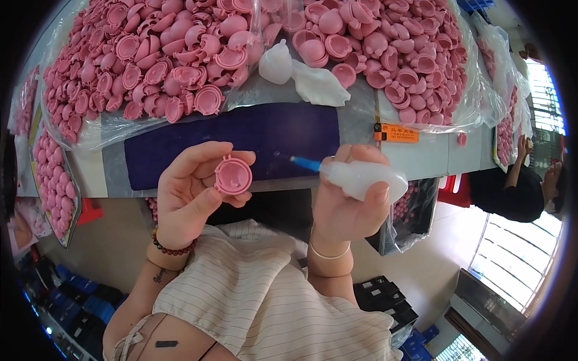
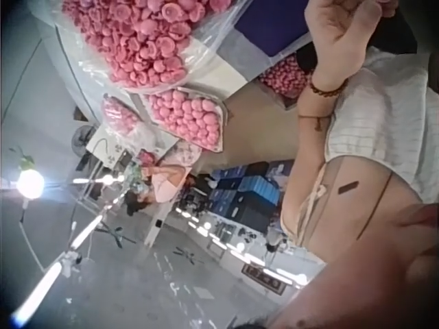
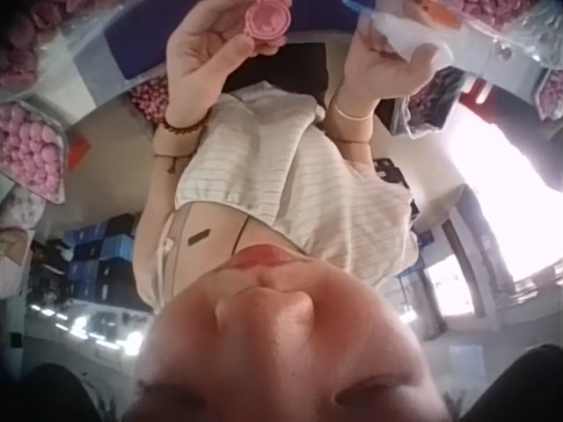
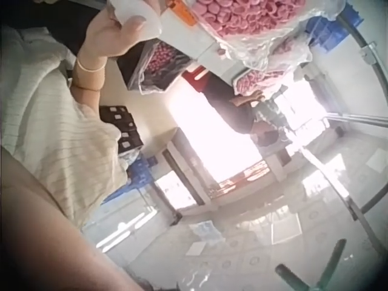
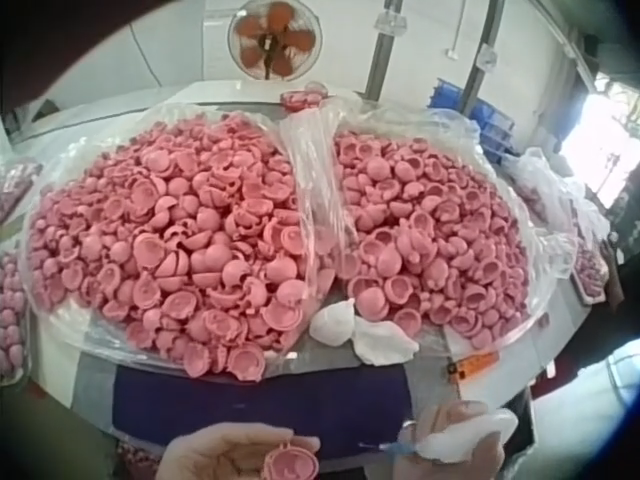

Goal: Assembling small pink plastic toy components by applying glue and joining parts together.

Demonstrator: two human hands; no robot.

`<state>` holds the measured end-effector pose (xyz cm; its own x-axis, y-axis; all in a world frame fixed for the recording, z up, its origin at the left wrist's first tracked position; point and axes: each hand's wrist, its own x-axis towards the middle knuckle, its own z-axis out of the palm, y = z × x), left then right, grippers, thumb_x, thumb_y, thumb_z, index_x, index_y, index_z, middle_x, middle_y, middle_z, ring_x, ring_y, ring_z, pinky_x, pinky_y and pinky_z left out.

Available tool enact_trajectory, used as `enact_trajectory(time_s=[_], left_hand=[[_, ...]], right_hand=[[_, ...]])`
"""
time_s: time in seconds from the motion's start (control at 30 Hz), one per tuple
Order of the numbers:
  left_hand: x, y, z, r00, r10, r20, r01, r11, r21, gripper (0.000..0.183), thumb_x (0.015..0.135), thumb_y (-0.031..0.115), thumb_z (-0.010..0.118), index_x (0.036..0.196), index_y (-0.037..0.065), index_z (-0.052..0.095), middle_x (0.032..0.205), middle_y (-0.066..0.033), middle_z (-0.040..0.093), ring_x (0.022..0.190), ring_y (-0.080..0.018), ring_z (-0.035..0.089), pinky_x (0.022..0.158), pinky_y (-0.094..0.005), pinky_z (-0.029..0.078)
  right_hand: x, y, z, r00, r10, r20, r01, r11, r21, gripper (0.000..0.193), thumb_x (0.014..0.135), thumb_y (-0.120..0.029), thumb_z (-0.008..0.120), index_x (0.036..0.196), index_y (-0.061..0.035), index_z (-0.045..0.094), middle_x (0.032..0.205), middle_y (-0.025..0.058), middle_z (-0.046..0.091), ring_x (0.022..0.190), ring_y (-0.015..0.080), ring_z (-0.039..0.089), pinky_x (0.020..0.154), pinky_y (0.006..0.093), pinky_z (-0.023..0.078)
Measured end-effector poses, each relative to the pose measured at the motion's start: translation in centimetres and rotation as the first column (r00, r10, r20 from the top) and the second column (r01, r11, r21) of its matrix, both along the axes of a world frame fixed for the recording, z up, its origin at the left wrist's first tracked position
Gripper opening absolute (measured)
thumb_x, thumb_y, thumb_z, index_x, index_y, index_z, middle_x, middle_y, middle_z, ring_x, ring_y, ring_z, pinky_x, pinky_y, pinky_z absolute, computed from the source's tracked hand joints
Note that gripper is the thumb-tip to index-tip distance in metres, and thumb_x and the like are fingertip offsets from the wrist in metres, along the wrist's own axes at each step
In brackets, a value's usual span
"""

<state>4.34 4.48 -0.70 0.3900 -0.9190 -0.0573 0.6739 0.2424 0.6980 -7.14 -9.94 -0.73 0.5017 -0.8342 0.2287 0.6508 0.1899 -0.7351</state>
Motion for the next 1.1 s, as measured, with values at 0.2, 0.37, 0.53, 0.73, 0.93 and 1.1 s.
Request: enact_trajectory(time_s=[0.2,0.37,0.53,0.73,0.93,1.1], left_hand=[[-0.8,-0.2,-0.2,1.000,0.006,0.027,-0.005,0.999,-0.036,0.043,0.078,-0.002,0.051,0.118,-0.003,0.034,0.116,-0.0169,0.044,0.095,-0.0183,0.053,0.083,-0.0295,0.044],[-0.7,-0.1,-0.1,0.998,0.023,0.064,-0.018,0.997,-0.073,0.044,0.077,-0.003,0.052,0.117,-0.004,0.034,0.116,-0.0184,0.043,0.096,-0.0183,0.053,0.083,-0.0291,0.043],[-0.7,0.0,-0.3,0.996,0.040,0.083,-0.031,0.993,-0.115,0.045,0.076,-0.004,0.052,0.117,-0.005,0.034,0.117,-0.0194,0.043,0.097,-0.0185,0.052,0.083,-0.0292,0.043],[-0.6,0.0,-0.4,0.997,0.029,0.065,-0.020,0.991,-0.135,0.044,0.076,-0.005,0.052,0.116,-0.005,0.034,0.116,-0.0204,0.043,0.099,-0.0192,0.051,0.085,-0.0306,0.043],[-0.7,0.1,-0.8,0.997,0.045,0.063,-0.035,0.989,-0.143,0.044,0.075,-0.006,0.053,0.116,-0.005,0.035,0.116,-0.0208,0.044,0.100,-0.0200,0.051,0.085,-0.0304,0.043],[-0.7,0.2,-0.6,0.995,0.063,0.072,-0.053,0.990,-0.130,0.045,0.074,-0.007,0.053,0.115,-0.006,0.035,0.115,-0.0205,0.045,0.098,-0.0199,0.052,0.084,-0.0294,0.043]], right_hand=[[-0.1,1.2,-0.2,0.999,-0.010,-0.051,0.002,0.987,-0.158,0.051,0.082,-0.044,0.040,0.091,0.0039,0.054,0.056,0.0003,0.032,0.045,0.0083,0.026,0.040,0.0219,0.020],[-0.1,1.8,0.0,0.987,-0.046,-0.151,0.000,0.956,-0.294,0.052,0.082,-0.045,0.039,0.090,0.0042,0.054,0.053,0.0014,0.035,0.041,0.0081,0.026,0.036,0.0224,0.018],[-0.1,1.7,-0.2,0.984,-0.020,-0.180,-0.054,0.918,-0.393,0.054,0.082,-0.046,0.039,0.090,0.0055,0.053,0.054,0.0035,0.040,0.040,0.0089,0.031,0.035,0.0209,0.021],[-0.2,1.5,-0.2,0.969,-0.017,-0.247,-0.098,0.891,-0.443,0.054,0.082,-0.045,0.039,0.090,0.0065,0.053,0.055,0.0045,0.041,0.040,0.0093,0.033,0.034,0.0213,0.021],[0.0,1.6,-0.6,0.991,0.024,-0.130,-0.073,0.917,-0.392,0.053,0.082,-0.044,0.039,0.091,0.0062,0.053,0.056,0.0048,0.042,0.039,0.0092,0.031,0.034,0.0219,0.021],[0.3,1.9,-0.1,0.988,-0.089,-0.130,0.028,0.912,-0.408,0.052,0.082,-0.043,0.039,0.093,0.0059,0.053,0.058,0.0051,0.044,0.041,0.0096,0.031,0.035,0.0225,0.020]])
